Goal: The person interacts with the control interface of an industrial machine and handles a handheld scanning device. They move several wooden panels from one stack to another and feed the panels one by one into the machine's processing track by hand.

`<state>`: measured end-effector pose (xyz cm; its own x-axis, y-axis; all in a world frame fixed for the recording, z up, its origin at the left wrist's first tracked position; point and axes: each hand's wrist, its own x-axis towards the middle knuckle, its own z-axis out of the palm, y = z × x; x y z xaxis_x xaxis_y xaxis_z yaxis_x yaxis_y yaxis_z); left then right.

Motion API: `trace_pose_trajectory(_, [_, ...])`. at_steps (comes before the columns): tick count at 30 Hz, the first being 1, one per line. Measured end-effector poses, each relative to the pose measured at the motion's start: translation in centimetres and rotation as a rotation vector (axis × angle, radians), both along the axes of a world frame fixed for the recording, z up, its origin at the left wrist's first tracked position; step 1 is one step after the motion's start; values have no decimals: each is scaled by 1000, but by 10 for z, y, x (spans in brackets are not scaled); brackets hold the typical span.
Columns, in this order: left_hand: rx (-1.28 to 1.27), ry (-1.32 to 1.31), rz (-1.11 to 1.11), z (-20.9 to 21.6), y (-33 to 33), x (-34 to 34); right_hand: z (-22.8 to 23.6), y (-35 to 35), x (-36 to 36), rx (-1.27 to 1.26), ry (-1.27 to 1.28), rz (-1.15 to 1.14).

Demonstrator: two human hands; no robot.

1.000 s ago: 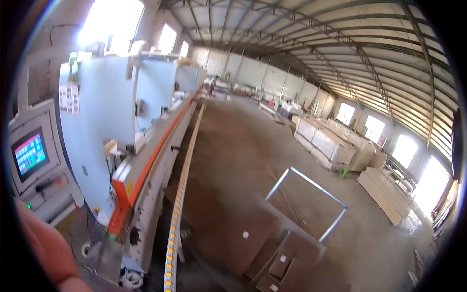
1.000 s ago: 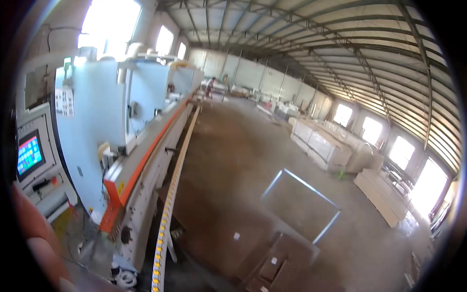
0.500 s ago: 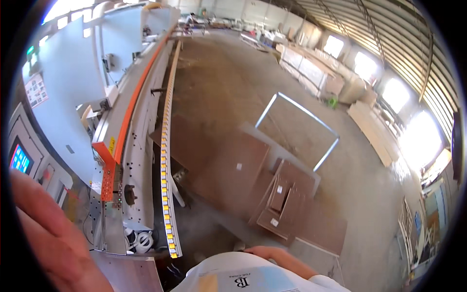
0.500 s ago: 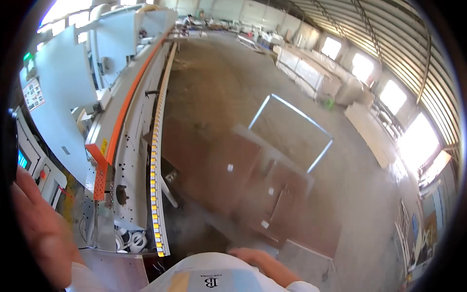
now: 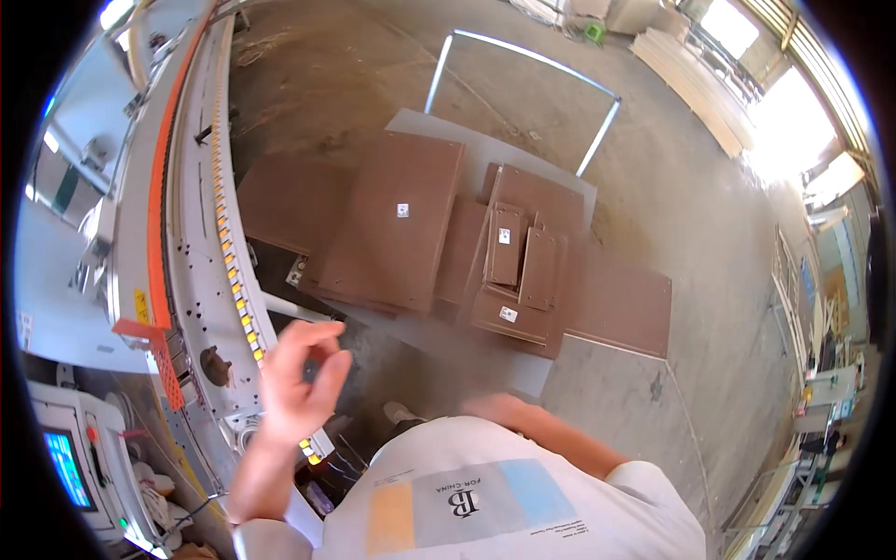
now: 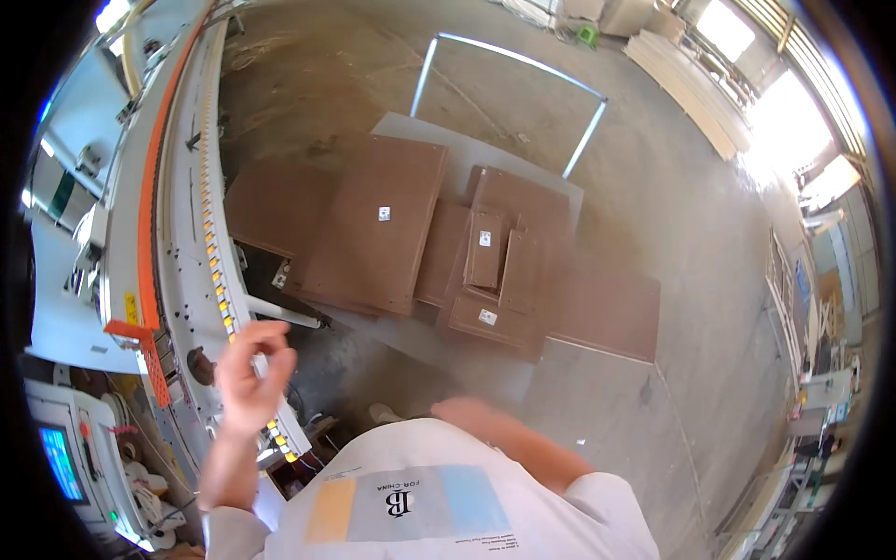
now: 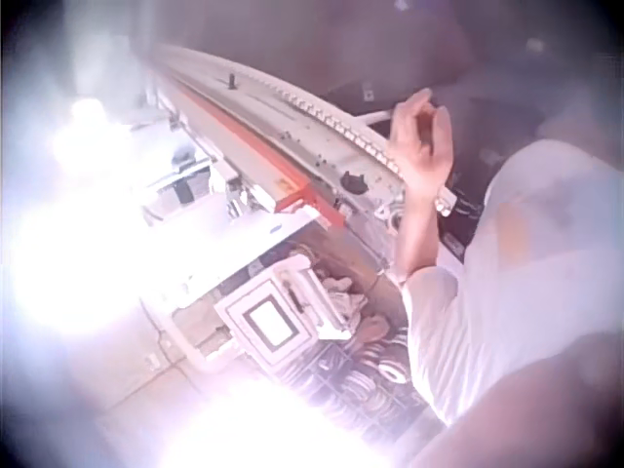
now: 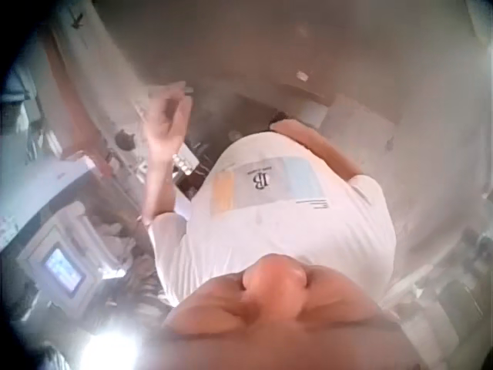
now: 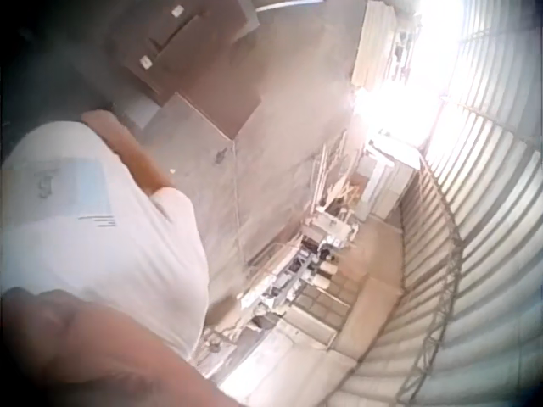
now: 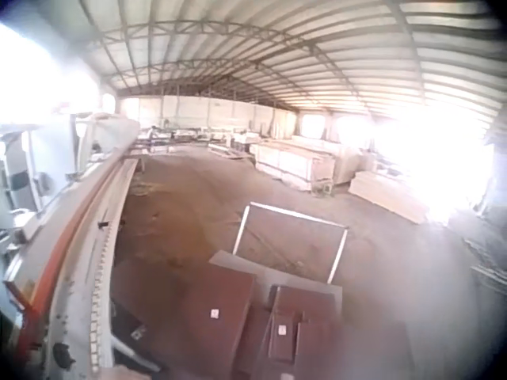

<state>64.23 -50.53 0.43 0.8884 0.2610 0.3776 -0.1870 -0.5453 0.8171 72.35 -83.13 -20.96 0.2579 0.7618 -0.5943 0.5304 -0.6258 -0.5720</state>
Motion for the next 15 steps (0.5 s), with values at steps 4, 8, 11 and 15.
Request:
trace_pose_trajectory(4, [-262,492,101,-144,-44,34,20,-30,60,-82,398,9])
trace_pose_trajectory(8, [-329,809,6,-240,-93,43,0,-82,99,28,610,-190])
trace_pose_trajectory(11, [-273,992,-70,-283,-118,50,-56,-124,125,59,889,-310])
trace_pose_trajectory(15, [-40,1067,-184,-319,-144,90,-161,-167,155,88,384,-784])
